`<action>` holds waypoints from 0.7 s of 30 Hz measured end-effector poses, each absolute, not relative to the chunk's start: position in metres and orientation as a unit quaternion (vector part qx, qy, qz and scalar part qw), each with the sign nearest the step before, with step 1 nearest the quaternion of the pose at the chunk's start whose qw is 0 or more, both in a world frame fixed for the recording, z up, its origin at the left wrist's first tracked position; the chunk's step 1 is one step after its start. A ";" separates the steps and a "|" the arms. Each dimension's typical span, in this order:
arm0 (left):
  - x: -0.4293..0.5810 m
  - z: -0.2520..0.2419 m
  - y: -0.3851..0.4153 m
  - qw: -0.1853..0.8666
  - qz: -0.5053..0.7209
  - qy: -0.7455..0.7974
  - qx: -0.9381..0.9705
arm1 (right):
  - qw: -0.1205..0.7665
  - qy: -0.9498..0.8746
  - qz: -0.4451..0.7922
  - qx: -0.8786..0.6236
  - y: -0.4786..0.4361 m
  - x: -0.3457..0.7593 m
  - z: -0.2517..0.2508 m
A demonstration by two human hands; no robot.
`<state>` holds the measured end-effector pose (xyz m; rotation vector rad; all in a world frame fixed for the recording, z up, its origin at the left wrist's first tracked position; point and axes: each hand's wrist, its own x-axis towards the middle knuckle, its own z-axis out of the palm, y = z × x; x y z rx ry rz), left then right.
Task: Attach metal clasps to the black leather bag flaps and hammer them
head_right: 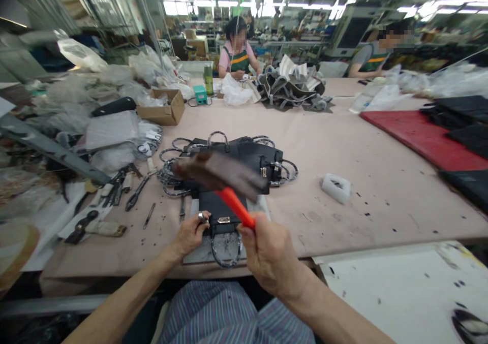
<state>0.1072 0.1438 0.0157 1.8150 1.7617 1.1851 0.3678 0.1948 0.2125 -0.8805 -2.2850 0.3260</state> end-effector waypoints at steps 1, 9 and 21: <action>0.107 0.016 0.144 0.173 0.419 0.622 0.638 | 0.281 -0.894 0.109 -0.331 0.193 0.368 0.203; 0.107 0.021 0.145 0.175 0.430 0.617 0.636 | 0.081 -0.852 0.204 -0.474 0.218 0.414 0.160; 0.103 0.015 0.146 0.142 0.419 0.617 0.651 | 0.088 -0.732 0.155 -0.658 0.242 0.472 0.067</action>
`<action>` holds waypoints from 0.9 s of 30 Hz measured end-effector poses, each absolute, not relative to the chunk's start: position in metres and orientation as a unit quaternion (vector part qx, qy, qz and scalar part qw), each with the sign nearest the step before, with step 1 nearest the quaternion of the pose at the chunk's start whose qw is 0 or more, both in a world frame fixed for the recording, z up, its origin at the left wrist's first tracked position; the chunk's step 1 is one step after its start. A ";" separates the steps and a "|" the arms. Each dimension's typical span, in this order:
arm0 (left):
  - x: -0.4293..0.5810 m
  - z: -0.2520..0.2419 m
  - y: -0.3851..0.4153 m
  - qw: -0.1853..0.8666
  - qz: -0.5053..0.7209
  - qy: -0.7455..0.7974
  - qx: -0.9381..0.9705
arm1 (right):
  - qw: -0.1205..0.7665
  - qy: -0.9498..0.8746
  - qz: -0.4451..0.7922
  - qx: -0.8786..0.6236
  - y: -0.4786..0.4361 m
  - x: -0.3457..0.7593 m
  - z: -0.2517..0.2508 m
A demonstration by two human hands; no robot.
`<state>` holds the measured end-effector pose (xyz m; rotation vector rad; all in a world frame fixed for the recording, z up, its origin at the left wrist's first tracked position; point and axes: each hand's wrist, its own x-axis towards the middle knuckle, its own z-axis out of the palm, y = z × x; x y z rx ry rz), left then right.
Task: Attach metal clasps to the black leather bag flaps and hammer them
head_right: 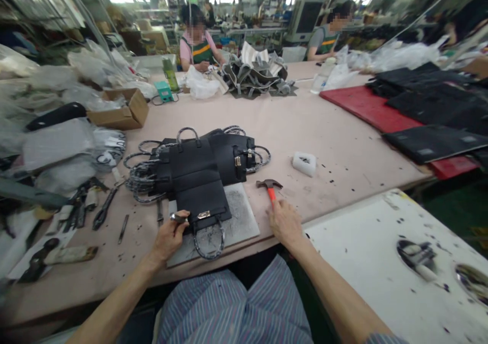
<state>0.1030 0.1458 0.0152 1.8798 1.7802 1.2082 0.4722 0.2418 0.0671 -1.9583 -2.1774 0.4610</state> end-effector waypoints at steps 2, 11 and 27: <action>0.103 0.016 0.147 0.138 0.416 0.617 0.654 | 0.115 -0.782 0.120 -0.601 0.239 0.445 0.071; 0.107 0.023 0.144 0.159 0.416 0.635 0.631 | 0.119 -0.864 0.180 -0.454 0.210 0.332 0.048; 0.127 0.057 0.155 0.303 0.523 0.647 0.465 | 0.182 -0.824 0.183 -0.505 0.174 0.325 0.035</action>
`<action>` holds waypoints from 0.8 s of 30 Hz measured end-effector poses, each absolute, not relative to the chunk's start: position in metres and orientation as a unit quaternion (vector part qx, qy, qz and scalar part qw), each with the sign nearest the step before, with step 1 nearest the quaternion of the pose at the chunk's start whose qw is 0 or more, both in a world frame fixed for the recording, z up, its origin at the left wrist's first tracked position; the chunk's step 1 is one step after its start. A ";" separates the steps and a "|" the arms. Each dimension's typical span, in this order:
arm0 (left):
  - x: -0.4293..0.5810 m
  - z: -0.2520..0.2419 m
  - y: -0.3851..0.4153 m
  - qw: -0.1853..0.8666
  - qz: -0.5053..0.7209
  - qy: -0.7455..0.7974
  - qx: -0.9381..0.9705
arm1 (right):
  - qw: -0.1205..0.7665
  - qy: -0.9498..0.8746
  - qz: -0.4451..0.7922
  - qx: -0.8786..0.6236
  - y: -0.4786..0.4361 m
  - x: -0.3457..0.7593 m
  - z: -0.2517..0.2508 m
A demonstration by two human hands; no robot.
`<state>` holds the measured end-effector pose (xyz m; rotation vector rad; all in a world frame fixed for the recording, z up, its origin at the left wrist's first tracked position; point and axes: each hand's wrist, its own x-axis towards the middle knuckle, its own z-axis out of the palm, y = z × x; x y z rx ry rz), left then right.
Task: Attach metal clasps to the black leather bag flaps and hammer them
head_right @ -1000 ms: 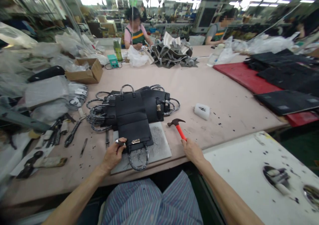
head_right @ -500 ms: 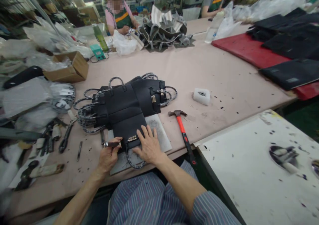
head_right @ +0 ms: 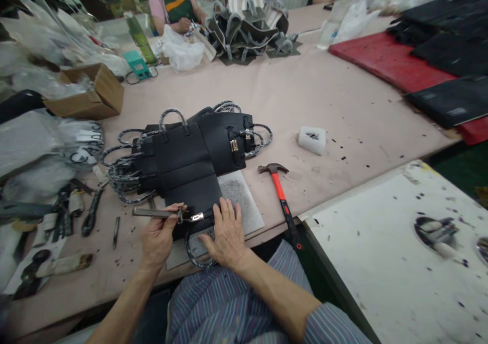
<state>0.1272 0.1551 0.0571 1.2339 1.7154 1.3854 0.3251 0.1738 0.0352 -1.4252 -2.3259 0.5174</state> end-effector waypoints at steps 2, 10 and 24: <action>0.144 0.057 0.164 0.305 0.512 0.634 0.494 | 0.191 -0.818 0.195 -0.507 0.170 0.328 0.038; 0.163 0.043 0.177 0.304 0.503 0.614 0.527 | 0.168 -0.812 0.231 -0.509 0.201 0.369 0.046; 0.172 0.048 0.178 0.295 0.438 0.595 0.606 | 0.180 -0.814 0.220 -0.507 0.202 0.371 0.042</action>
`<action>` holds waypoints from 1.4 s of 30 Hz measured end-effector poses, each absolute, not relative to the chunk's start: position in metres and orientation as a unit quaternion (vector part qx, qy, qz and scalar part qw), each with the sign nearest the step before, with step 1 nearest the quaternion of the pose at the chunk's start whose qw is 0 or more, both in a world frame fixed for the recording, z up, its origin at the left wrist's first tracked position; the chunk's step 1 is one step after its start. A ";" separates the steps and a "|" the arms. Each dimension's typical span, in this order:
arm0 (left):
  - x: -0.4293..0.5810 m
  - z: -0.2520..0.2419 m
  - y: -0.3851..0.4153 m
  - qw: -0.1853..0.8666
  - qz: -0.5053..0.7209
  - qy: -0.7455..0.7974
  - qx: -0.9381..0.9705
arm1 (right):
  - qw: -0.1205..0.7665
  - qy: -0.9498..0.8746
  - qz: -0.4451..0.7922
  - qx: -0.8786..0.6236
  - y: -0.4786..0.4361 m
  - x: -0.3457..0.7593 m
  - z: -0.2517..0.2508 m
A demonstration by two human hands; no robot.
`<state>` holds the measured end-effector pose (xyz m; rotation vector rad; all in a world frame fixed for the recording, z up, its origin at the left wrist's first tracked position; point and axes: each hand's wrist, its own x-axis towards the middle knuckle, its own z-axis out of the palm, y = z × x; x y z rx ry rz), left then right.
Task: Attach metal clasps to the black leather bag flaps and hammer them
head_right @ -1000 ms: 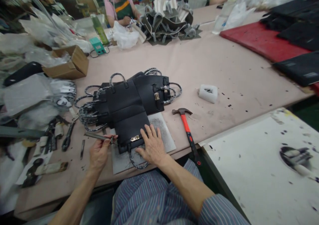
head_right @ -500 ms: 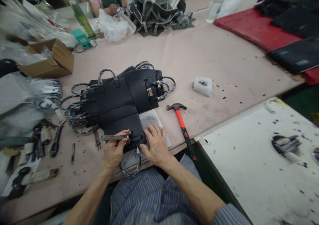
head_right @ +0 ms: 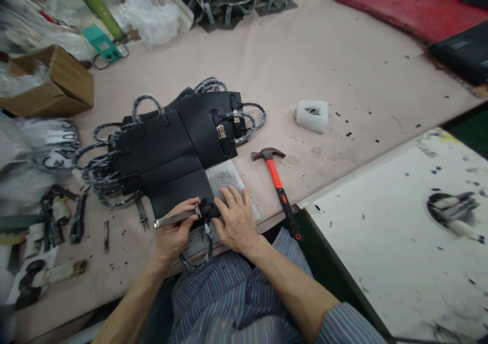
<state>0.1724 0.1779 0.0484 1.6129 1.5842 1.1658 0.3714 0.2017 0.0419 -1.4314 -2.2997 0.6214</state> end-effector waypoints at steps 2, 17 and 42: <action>0.173 0.048 0.178 0.288 0.424 0.589 0.625 | 0.180 -0.815 0.220 -0.505 0.202 0.371 0.042; 0.172 0.045 0.181 0.274 0.409 0.567 0.660 | 0.199 -0.812 0.223 -0.502 0.200 0.372 0.037; 0.176 0.042 0.187 0.207 0.388 0.548 0.711 | 0.139 -0.678 0.087 -0.716 0.240 0.488 0.027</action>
